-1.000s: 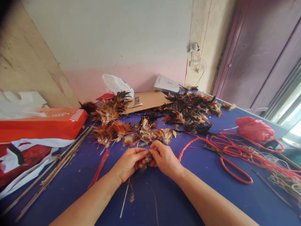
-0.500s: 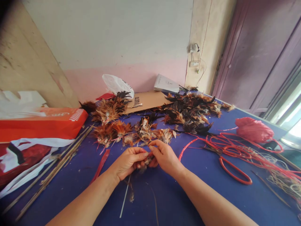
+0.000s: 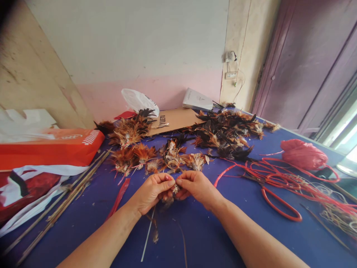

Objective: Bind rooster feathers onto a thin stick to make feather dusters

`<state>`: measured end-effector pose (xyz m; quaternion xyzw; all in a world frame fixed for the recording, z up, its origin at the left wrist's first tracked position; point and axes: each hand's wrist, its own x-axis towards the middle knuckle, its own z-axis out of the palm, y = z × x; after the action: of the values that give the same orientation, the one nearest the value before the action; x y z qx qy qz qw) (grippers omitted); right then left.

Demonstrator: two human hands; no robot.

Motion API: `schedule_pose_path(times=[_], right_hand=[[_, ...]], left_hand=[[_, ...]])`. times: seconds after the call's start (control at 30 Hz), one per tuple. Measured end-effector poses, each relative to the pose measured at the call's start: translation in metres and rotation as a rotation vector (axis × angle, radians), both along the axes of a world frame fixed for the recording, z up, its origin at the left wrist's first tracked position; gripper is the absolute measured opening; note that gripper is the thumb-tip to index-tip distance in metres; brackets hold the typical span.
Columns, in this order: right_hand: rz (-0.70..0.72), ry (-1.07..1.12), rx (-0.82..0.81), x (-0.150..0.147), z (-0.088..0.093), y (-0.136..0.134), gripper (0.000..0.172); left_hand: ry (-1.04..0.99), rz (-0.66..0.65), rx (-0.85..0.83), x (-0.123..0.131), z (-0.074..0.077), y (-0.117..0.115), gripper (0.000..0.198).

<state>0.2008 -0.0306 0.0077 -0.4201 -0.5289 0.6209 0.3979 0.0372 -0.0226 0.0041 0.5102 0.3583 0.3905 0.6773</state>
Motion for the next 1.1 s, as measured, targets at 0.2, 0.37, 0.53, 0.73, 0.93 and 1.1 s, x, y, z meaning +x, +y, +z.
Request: schedule_pose_path(times=[0.2,0.37,0.53,0.73,0.93,1.1], right_hand=[[-0.006,0.05,-0.06,-0.002,0.0,-0.003,0.032],[-0.031,0.048,-0.079,-0.002,-0.001,-0.003,0.031],[-0.024,0.05,-0.093,-0.002,-0.003,-0.003,0.032],[0.006,0.176,-0.188,-0.002,-0.007,-0.004,0.029],[-0.089,0.071,0.004,-0.002,0.0,-0.005,0.027],[0.004,-0.026,0.221,-0.001,0.01,-0.009,0.023]], left_hand=[[-0.009,-0.013,-0.022,-0.001,0.0,0.0,0.022],[-0.002,-0.023,-0.004,0.0,0.0,0.0,0.021],[-0.013,-0.041,-0.028,-0.002,-0.002,0.001,0.021],[-0.044,-0.02,-0.113,-0.004,-0.005,0.004,0.019],[-0.055,-0.049,-0.201,-0.002,-0.001,0.001,0.017],[-0.108,-0.04,-0.241,-0.002,0.0,0.001,0.012]])
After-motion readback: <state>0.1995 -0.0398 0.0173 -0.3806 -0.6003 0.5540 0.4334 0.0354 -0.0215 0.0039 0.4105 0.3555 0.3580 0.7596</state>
